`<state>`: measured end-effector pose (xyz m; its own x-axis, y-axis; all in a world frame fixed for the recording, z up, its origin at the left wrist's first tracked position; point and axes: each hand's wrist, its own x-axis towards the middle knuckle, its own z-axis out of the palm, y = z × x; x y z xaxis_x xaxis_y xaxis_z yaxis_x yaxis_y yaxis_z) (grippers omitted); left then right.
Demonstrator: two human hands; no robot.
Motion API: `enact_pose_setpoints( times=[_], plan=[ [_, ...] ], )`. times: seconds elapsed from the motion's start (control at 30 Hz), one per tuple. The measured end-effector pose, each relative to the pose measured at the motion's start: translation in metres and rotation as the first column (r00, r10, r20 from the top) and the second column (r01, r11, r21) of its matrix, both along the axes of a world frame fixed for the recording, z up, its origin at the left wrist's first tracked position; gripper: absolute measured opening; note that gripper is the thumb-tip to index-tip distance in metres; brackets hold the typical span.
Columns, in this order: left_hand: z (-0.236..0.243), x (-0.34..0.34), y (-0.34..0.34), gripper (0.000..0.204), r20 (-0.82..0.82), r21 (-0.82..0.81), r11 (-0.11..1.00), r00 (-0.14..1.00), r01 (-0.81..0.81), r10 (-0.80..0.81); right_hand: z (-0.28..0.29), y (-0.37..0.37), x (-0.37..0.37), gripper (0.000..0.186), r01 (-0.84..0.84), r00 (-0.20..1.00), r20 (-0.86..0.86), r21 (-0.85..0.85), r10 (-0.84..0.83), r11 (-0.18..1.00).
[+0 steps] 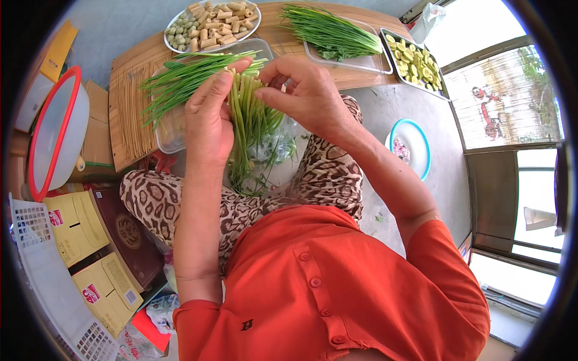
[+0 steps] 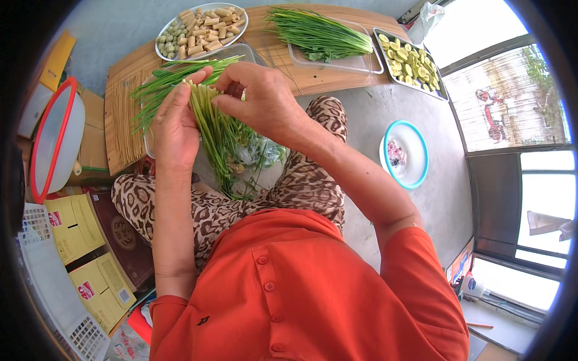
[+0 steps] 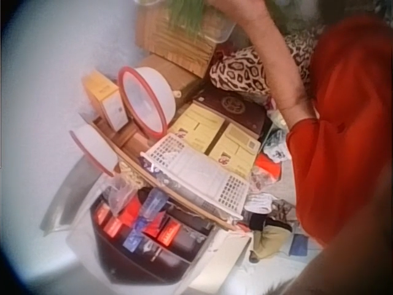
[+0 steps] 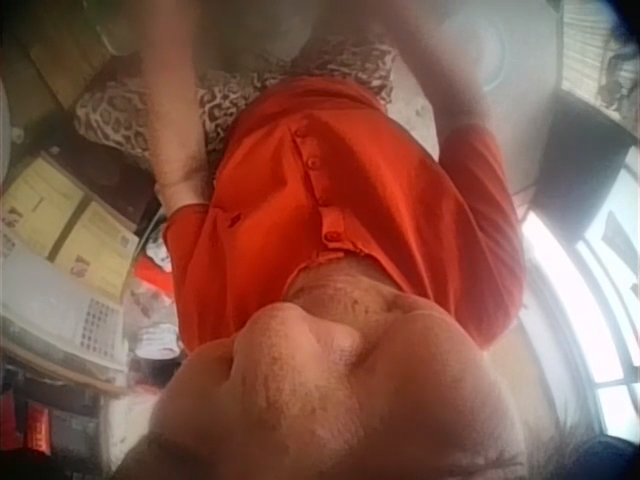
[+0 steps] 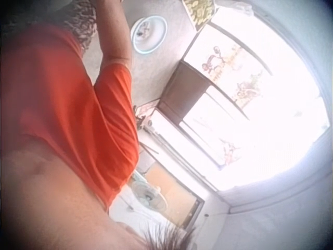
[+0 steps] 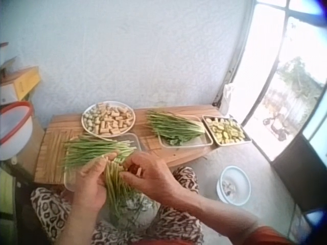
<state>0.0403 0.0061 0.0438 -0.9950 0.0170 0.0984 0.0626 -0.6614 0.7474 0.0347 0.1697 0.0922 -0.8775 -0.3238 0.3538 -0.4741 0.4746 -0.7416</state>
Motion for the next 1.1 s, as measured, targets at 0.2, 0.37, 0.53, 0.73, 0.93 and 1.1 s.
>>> enact_pose_setpoints(
  times=[0.2,0.37,0.53,0.73,0.93,1.1],
  plan=[
    [0.003,0.002,-0.002,0.028,0.008,0.018,1.0,1.0,0.0,0.0,0.005,-0.002,0.004,0.016,0.011,0.998,0.056,0.009,-0.012,1.0],
    [0.003,0.002,-0.001,0.029,0.002,0.009,1.0,1.0,0.018,-0.018,-0.001,-0.003,-0.002,0.019,-0.028,0.999,-0.023,0.037,0.029,0.999],
    [-0.001,-0.002,-0.007,0.029,-0.009,0.067,0.998,1.0,0.015,-0.014,-0.004,-0.001,-0.002,0.021,-0.04,0.998,-0.039,0.02,0.041,0.999],
    [0.0,-0.003,-0.01,0.03,0.0,0.086,0.996,1.0,-0.028,0.028,-0.007,0.005,0.001,0.02,0.007,0.995,-0.098,0.041,-0.003,0.999],
    [0.001,-0.001,-0.009,0.03,0.003,0.107,0.994,1.0,-0.019,0.019,-0.008,0.0,0.001,0.02,0.01,0.995,-0.104,0.021,-0.008,1.0],
    [0.0,-0.004,-0.013,0.031,0.009,0.117,0.992,0.999,-0.037,0.037,-0.009,0.004,0.002,0.019,0.013,0.988,-0.155,0.068,-0.002,0.998]
  ],
)
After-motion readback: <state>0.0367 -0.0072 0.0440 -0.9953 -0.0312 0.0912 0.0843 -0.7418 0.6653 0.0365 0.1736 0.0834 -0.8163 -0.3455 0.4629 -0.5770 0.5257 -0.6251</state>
